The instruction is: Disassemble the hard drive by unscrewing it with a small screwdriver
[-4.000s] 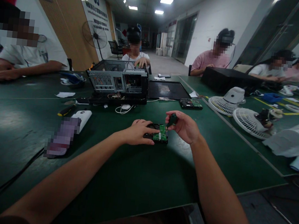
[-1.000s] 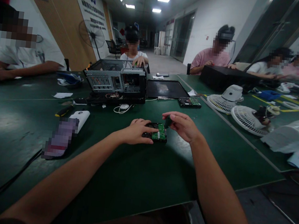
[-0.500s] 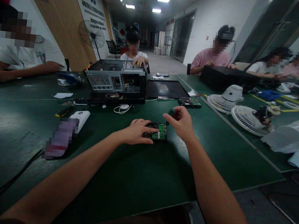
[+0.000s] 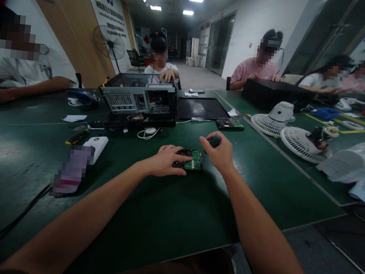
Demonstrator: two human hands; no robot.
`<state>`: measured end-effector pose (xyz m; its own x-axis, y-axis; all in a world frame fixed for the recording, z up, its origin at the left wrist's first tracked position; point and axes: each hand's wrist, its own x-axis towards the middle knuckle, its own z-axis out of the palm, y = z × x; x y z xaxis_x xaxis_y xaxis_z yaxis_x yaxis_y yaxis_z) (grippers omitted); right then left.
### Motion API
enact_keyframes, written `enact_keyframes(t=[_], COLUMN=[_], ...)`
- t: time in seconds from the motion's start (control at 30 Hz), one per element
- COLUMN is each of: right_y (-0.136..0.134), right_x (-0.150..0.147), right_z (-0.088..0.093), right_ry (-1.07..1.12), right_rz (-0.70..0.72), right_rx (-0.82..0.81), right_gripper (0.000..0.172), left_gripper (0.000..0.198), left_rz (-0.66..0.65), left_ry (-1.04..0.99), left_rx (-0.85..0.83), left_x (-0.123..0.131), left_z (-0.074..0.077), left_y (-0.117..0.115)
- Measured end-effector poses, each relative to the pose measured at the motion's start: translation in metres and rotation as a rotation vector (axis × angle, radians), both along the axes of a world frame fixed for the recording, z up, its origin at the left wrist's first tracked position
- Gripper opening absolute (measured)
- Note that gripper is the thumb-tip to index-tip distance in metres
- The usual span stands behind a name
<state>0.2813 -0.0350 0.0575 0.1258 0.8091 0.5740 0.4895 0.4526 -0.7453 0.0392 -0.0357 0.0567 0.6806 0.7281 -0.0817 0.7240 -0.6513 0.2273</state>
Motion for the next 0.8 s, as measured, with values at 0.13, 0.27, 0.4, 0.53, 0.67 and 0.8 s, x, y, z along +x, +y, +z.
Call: enact_keyframes(t=[0.13, 0.27, 0.4, 0.53, 0.67, 0.8], right_y=[0.003, 0.017, 0.037, 0.051, 0.058, 0.064], right_x=[0.009, 0.049, 0.104, 0.130, 0.125, 0.121], right_z=[0.007, 0.009, -0.008, -0.035, -0.049, -0.049], right_ry=[0.046, -0.126, -0.411, -0.627, -0.769, -0.829], right_rz=[-0.143, -0.473, -0.618, -0.624, -0.525, -0.465], right_rx=[0.140, 0.086, -0.171, -0.479, -0.559, -0.591], right_gripper=[0.023, 0.024, 0.028, 0.040, 0.054, 0.064], left_gripper=[0.068, 0.070, 0.071, 0.070, 0.070, 0.070], left_rz=[0.007, 0.003, -0.006, -0.007, -0.012, -0.013], left_ry=[0.011, 0.017, 0.020, 0.007, 0.004, 0.012], left_rx=[-0.018, -0.045, -0.052, -0.040, -0.040, -0.038], left_x=[0.000, -0.001, -0.002, -0.002, -0.002, -0.002], left_z=[0.000, 0.003, 0.003, 0.003, 0.005, 0.004], left_y=[0.000, 0.000, 0.000, -0.001, -0.002, -0.001])
